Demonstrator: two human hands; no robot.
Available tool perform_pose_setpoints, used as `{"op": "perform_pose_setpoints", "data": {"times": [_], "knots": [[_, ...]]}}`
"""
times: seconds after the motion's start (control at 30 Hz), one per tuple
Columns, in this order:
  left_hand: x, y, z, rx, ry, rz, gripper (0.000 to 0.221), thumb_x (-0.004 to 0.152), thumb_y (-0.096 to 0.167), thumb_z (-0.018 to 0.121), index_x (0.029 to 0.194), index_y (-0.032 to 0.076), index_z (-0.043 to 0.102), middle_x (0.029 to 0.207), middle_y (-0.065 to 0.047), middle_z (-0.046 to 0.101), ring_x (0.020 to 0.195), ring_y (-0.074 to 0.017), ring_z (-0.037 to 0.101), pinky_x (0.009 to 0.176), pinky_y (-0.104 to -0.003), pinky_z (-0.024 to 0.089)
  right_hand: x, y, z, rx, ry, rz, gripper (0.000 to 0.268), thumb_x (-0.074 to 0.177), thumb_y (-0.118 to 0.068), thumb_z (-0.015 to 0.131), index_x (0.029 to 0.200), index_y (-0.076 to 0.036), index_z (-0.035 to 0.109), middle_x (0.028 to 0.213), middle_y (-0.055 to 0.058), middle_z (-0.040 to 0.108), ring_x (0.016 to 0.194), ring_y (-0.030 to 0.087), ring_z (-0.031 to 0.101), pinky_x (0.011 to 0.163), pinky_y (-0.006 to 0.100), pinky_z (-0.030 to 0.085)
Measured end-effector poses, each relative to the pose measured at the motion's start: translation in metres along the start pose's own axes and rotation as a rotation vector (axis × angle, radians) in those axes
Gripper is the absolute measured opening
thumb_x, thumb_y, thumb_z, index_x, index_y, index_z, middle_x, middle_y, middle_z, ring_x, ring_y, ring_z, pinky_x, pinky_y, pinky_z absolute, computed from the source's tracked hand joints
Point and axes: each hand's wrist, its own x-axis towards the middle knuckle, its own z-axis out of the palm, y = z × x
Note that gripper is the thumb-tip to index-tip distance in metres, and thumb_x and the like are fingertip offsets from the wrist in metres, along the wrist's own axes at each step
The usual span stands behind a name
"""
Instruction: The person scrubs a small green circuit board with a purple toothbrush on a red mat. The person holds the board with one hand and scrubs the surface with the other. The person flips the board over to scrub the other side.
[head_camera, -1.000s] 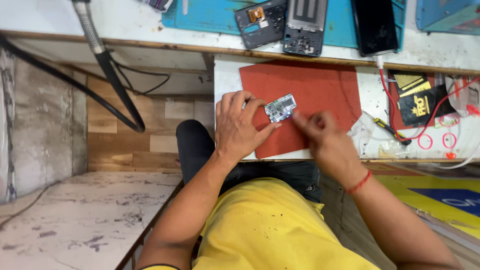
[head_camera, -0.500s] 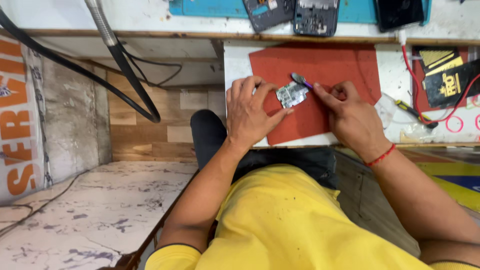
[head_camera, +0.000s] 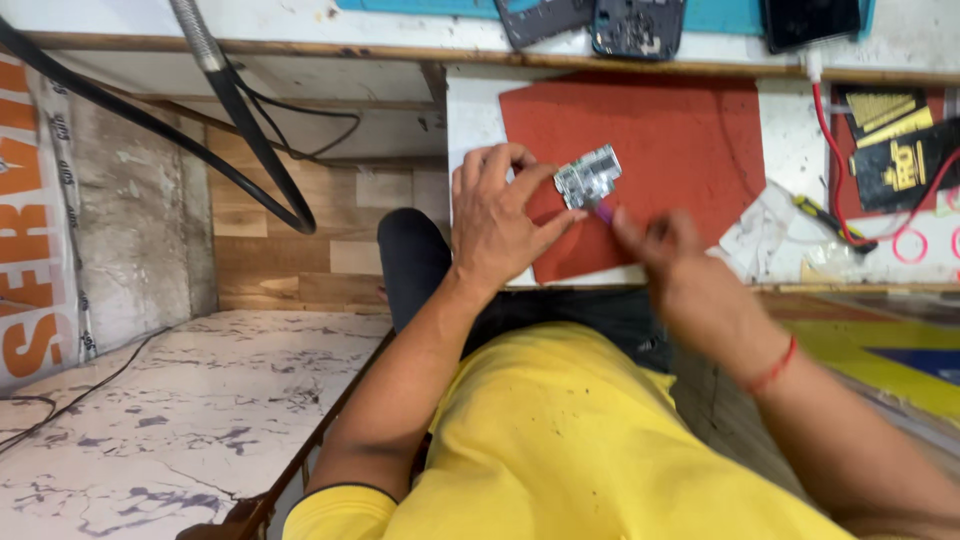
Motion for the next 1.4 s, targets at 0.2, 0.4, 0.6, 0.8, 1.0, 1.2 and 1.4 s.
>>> {"op": "perform_pose_setpoints", "data": {"times": [0.2, 0.4, 0.6, 0.8, 1.0, 1.2, 1.4], "knots": [[-0.001, -0.003, 0.003, -0.005, -0.026, -0.026, 0.061, 0.066, 0.042, 0.097, 0.116, 0.015, 0.074, 0.114, -0.003, 0.058, 0.112, -0.0265, 0.052, 0.101, -0.044, 0.042, 0.035, -0.019, 0.010, 0.016, 0.094, 0.054, 0.061, 0.094, 0.004, 0.050, 0.151, -0.015, 0.054, 0.119, 0.023, 0.056, 0.080, 0.045, 0.066, 0.069, 0.051, 0.055], [0.006, -0.003, 0.002, 0.015, -0.005, 0.008, 0.065, 0.059, 0.044, 0.097, 0.111, 0.014, 0.073, 0.112, -0.005, 0.059, 0.108, -0.0296, 0.051, 0.097, -0.048, 0.040, 0.025, -0.023, 0.005, 0.032, 0.155, 0.008, 0.064, 0.083, 0.003, 0.051, 0.145, -0.016, 0.059, 0.114, 0.022, 0.057, 0.086, 0.044, 0.067, 0.070, 0.050, 0.056], [0.003, 0.000, -0.001, -0.011, -0.032, -0.013, 0.060, 0.066, 0.044, 0.096, 0.113, 0.014, 0.074, 0.113, -0.004, 0.058, 0.110, -0.0285, 0.051, 0.099, -0.046, 0.040, 0.012, -0.018, 0.005, -0.044, 0.047, 0.162, 0.064, 0.087, 0.000, 0.055, 0.145, -0.025, 0.060, 0.115, 0.016, 0.060, 0.074, 0.038, 0.068, 0.064, 0.049, 0.056], [0.006, 0.003, -0.003, 0.040, -0.040, 0.041, 0.050, 0.068, 0.040, 0.093, 0.108, 0.015, 0.077, 0.113, -0.002, 0.059, 0.110, -0.0269, 0.051, 0.100, -0.046, 0.040, 0.012, -0.017, 0.020, 0.017, 0.110, 0.046, 0.064, 0.083, 0.002, 0.055, 0.143, -0.020, 0.060, 0.107, 0.017, 0.059, 0.077, 0.036, 0.067, 0.056, 0.045, 0.056], [0.008, 0.005, -0.003, 0.028, -0.031, 0.030, 0.051, 0.066, 0.040, 0.093, 0.108, 0.016, 0.078, 0.112, -0.004, 0.059, 0.111, -0.0285, 0.051, 0.100, -0.047, 0.039, 0.012, -0.010, 0.018, 0.108, 0.140, -0.056, 0.068, 0.083, 0.003, 0.055, 0.147, -0.021, 0.057, 0.104, 0.016, 0.054, 0.081, 0.036, 0.066, 0.066, 0.045, 0.057], [0.001, 0.003, 0.000, 0.049, -0.048, 0.004, 0.048, 0.069, 0.041, 0.094, 0.107, 0.016, 0.078, 0.111, -0.003, 0.060, 0.110, -0.0271, 0.051, 0.101, -0.047, 0.040, 0.008, -0.010, 0.015, 0.099, 0.125, 0.037, 0.073, 0.083, 0.005, 0.054, 0.151, -0.022, 0.054, 0.110, 0.021, 0.055, 0.079, 0.041, 0.065, 0.066, 0.049, 0.055], [0.003, 0.003, -0.001, 0.030, -0.046, 0.031, 0.050, 0.070, 0.044, 0.094, 0.107, 0.014, 0.078, 0.110, -0.003, 0.059, 0.112, -0.0279, 0.049, 0.098, -0.046, 0.040, 0.021, -0.007, 0.006, 0.021, 0.177, 0.111, 0.067, 0.087, 0.003, 0.053, 0.151, -0.017, 0.055, 0.113, 0.021, 0.057, 0.075, 0.042, 0.066, 0.066, 0.050, 0.055]]}}
